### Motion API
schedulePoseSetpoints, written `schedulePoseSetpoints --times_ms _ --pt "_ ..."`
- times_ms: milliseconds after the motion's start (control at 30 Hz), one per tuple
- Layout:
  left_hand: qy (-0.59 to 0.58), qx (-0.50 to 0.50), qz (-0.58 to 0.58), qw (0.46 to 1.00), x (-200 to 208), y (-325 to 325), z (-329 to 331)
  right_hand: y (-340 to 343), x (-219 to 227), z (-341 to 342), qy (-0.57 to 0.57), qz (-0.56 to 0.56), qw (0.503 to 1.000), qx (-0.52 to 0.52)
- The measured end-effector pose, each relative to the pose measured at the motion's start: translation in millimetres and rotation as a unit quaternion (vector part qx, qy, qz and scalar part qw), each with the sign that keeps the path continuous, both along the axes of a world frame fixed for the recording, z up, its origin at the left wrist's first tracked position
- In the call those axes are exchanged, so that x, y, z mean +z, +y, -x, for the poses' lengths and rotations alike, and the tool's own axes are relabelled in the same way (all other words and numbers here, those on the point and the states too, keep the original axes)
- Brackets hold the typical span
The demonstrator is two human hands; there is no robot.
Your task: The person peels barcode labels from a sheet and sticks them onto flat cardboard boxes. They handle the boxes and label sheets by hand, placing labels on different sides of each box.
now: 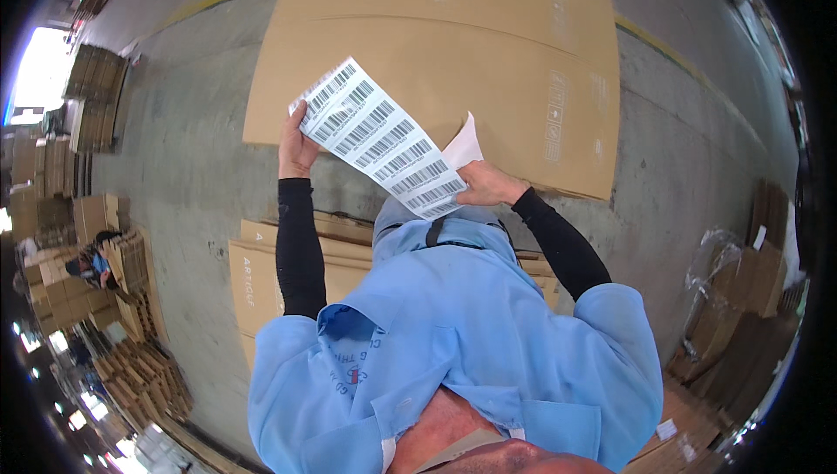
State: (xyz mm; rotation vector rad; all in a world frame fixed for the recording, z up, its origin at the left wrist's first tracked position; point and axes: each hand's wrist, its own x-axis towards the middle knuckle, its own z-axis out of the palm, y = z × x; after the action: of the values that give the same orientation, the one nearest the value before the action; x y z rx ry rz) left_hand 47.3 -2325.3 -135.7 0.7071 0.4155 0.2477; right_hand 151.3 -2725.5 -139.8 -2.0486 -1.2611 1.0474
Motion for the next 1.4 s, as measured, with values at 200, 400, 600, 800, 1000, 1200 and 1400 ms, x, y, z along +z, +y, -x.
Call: schedulePoseSetpoints --times_ms 200,400,600,800,1000,1200,1400 --pt "-0.112 0.020 -0.245 0.963 109 -41 -11 2 4 36 -0.010 0.033 0.996 -0.080" --pt "-0.128 -0.048 -0.388 0.911 165 -81 16 26 88 29 0.235 -0.228 0.923 -0.205" --pt "-0.114 -0.103 -0.394 0.906 166 -80 34 62 150 24 0.273 -0.362 0.863 -0.221" --pt "-0.142 -0.085 -0.262 0.951 162 -50 54 98 168 43 0.173 -0.304 0.920 -0.179" --pt "-0.129 -0.038 -0.299 0.945 148 -23 71 128 158 64 0.169 -0.252 0.937 -0.173" --pt "-0.177 -0.001 -0.410 0.895 141 -19 86 138 167 74 0.286 -0.326 0.861 -0.267" --pt "-0.203 -0.057 -0.360 0.909 153 -24 84 134 178 70 0.307 -0.329 0.848 -0.281"
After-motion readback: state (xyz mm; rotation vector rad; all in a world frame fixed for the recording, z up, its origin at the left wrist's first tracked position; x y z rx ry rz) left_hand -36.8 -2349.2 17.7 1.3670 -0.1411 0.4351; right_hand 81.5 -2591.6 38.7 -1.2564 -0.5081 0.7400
